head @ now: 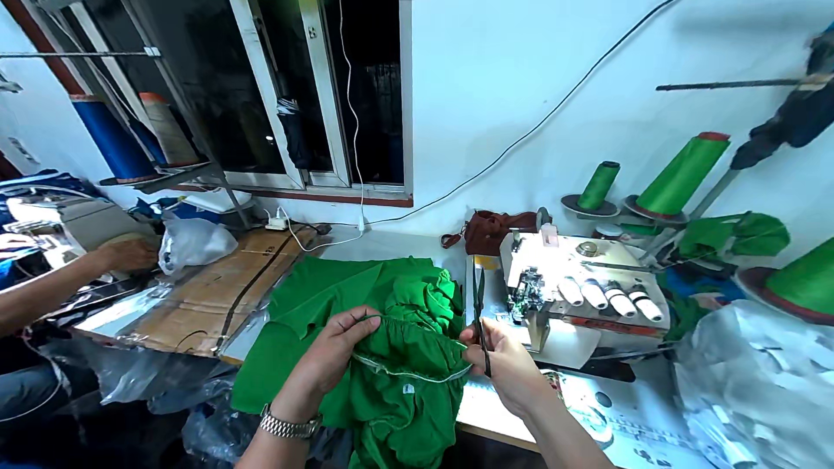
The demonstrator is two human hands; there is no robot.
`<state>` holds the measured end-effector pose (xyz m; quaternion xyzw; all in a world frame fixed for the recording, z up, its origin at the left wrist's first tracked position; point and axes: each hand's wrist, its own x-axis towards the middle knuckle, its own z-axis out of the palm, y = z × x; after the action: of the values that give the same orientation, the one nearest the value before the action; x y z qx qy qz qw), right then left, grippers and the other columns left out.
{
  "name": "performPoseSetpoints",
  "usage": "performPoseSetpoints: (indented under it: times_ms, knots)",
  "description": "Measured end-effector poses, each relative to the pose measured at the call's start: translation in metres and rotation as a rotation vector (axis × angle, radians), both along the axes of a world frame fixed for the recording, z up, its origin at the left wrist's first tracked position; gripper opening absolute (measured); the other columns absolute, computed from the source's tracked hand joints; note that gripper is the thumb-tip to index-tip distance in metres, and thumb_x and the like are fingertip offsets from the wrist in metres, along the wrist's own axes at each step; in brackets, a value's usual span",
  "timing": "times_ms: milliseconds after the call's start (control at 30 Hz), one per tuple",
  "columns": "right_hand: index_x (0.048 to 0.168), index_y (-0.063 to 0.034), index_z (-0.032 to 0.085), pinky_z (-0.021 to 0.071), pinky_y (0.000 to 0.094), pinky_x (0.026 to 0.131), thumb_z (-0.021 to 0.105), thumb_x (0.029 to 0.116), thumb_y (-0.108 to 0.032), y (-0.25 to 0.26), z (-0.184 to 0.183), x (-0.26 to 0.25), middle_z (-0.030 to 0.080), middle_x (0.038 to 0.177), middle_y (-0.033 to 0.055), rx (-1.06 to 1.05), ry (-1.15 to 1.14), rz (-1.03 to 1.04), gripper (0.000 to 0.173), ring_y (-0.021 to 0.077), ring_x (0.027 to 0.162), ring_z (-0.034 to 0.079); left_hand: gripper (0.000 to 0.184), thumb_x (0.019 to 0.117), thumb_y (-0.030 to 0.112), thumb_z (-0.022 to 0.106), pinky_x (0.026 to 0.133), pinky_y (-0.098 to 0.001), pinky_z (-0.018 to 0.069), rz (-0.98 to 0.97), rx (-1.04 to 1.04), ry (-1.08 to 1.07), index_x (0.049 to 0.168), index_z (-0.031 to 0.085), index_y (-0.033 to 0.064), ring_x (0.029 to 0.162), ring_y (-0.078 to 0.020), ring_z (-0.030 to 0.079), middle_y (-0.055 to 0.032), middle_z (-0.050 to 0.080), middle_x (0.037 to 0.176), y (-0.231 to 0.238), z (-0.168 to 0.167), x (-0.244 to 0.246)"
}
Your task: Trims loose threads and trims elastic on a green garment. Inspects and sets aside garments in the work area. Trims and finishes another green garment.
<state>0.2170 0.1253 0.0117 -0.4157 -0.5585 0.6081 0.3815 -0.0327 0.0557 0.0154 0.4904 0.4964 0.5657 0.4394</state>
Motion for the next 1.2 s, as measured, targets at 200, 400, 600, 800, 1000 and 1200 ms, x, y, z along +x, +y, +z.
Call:
performPoseSetpoints:
  times_ms: [200, 400, 600, 800, 1000, 1200]
  knots:
    - [0.101, -0.0023, 0.062, 0.0527, 0.0246, 0.066, 0.062, 0.0825, 0.001, -0.008, -0.019, 0.007, 0.068, 0.091, 0.0061, 0.076, 0.050, -0.054, 0.019, 0.0114, 0.079, 0.065, 0.020, 0.1009, 0.014, 0.055, 0.078, -0.0278, 0.0569, -0.084, 0.047, 0.097, 0.097, 0.074, 0.0111, 0.081, -0.0087, 0.067, -0.0020, 0.071, 0.089, -0.007, -0.016, -0.007]
    - [0.104, -0.0013, 0.061, 0.0556, 0.0237, 0.069, 0.063, 0.0805, 0.002, -0.024, -0.049, 0.006, 0.071, 0.093, 0.0054, 0.149, 0.179, -0.062, 0.023, 0.0101, 0.080, 0.067, 0.012, 0.0969, 0.018, 0.064, 0.083, -0.0299, 0.0568, -0.095, 0.055, 0.195, 0.100, 0.074, 0.0110, 0.089, -0.0106, 0.068, -0.0014, 0.072, 0.095, -0.010, -0.032, 0.008]
    - [0.115, 0.0010, 0.055, 0.0583, 0.0236, 0.079, 0.058, 0.0831, 0.009, -0.046, -0.088, 0.010, 0.071, 0.111, 0.0072, 0.203, 0.401, -0.019, 0.033, 0.0105, 0.097, 0.070, 0.015, 0.1003, 0.020, 0.062, 0.089, -0.0257, 0.0546, -0.179, 0.191, 0.347, 0.106, 0.070, 0.0089, 0.096, -0.0053, 0.065, 0.0023, 0.070, 0.100, -0.027, -0.040, 0.029]
    - [0.114, 0.0024, 0.056, 0.0577, 0.0242, 0.080, 0.058, 0.0837, 0.008, -0.052, -0.115, 0.013, 0.071, 0.107, 0.0070, 0.104, 0.417, -0.099, 0.031, 0.0098, 0.094, 0.069, 0.020, 0.1025, 0.022, 0.058, 0.092, -0.0240, 0.0529, -0.181, 0.166, 0.466, 0.107, 0.070, 0.0067, 0.099, -0.0035, 0.064, 0.0003, 0.070, 0.103, -0.028, -0.063, 0.042]
    - [0.114, 0.0025, 0.059, 0.0565, 0.0220, 0.074, 0.059, 0.0838, 0.003, -0.055, -0.126, 0.014, 0.072, 0.104, 0.0071, 0.088, 0.393, -0.130, 0.030, 0.0080, 0.087, 0.069, 0.018, 0.1018, 0.021, 0.059, 0.091, -0.0232, 0.0530, -0.163, 0.121, 0.457, 0.106, 0.071, 0.0079, 0.098, -0.0033, 0.065, 0.0018, 0.070, 0.101, -0.027, -0.071, 0.041]
    - [0.113, 0.0014, 0.058, 0.0555, 0.0200, 0.072, 0.058, 0.0844, 0.004, -0.055, -0.129, 0.013, 0.071, 0.103, 0.0058, 0.105, 0.409, -0.119, 0.029, 0.0064, 0.085, 0.068, 0.022, 0.1004, 0.021, 0.061, 0.095, -0.0262, 0.0538, -0.188, 0.076, 0.435, 0.116, 0.069, 0.0075, 0.103, -0.0057, 0.066, 0.0002, 0.071, 0.107, -0.029, -0.075, 0.039]
